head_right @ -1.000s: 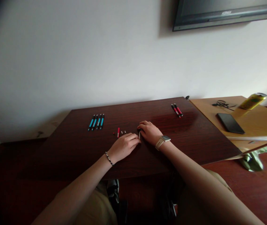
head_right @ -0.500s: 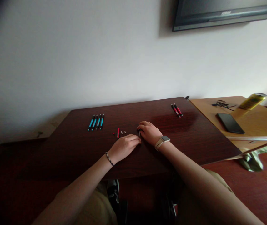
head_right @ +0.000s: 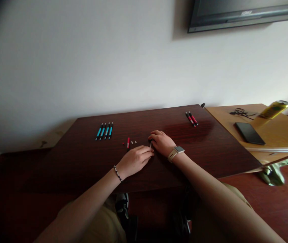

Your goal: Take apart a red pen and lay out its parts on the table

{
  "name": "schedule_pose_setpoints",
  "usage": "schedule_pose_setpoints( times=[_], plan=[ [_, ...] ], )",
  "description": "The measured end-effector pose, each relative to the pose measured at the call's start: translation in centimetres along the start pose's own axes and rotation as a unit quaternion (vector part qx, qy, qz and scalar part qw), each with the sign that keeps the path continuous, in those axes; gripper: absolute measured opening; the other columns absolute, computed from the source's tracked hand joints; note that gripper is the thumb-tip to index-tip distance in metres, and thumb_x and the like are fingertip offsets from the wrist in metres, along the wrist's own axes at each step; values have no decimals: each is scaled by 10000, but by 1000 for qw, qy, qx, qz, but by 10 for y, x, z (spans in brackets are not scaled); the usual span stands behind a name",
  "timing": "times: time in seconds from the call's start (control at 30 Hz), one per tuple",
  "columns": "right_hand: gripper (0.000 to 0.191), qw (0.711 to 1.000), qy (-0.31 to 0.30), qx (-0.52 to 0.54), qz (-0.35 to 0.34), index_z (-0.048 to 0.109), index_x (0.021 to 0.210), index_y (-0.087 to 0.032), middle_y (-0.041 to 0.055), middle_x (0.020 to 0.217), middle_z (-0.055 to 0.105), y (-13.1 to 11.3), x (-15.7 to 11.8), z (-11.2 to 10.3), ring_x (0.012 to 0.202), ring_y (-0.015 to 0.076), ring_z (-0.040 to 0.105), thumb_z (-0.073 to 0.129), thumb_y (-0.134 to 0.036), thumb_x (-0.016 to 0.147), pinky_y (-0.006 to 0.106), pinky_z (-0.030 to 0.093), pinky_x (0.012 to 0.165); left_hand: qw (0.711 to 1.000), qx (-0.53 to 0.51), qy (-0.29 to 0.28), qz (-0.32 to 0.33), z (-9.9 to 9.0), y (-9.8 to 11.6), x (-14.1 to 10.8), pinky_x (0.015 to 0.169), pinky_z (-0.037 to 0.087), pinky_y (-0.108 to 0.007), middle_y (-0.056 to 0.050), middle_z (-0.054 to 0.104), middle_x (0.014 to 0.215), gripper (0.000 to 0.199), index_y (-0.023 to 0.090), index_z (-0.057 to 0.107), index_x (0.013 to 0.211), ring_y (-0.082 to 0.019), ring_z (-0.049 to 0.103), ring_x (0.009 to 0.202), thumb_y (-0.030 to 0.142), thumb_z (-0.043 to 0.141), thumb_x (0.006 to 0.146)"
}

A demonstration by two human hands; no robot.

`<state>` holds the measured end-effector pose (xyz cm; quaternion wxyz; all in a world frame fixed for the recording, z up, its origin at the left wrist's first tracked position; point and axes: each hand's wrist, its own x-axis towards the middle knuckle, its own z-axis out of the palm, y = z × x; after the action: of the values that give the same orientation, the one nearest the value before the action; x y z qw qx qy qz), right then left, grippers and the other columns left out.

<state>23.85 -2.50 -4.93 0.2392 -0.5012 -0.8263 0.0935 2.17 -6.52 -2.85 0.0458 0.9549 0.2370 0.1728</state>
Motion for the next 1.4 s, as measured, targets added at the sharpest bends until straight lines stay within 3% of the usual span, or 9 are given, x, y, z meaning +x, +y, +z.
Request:
schedule_pose_setpoints(
  times=[0.2,0.63,1.4],
  plan=[
    [286,1000,-2,4,-6,773,1196,-230,108,1358,671,4,0,2,1256,272,626,603,-156,978,448,511,1109,999,4,30,-43,11,-6,3,1128,556,-418,-114,706,1333,264,155,687,1265,-235,674,1256,154,552,1038],
    [304,1000,-25,-5,12,788,1225,-238,92,1405,662,1,2,-3,1272,267,629,588,-178,1005,423,499,1134,999,16,20,-27,8,2,1,1050,606,-357,-83,756,1235,238,154,702,1214,-204,735,1154,128,538,1043],
    [297,1000,-15,-3,7,795,1219,-240,107,1404,663,0,0,-2,1275,281,633,605,-179,998,448,505,1135,999,41,-12,-21,-2,23,-7,983,629,-367,-84,760,1209,224,134,709,1207,-215,743,1101,153,557,1043]
  ],
)
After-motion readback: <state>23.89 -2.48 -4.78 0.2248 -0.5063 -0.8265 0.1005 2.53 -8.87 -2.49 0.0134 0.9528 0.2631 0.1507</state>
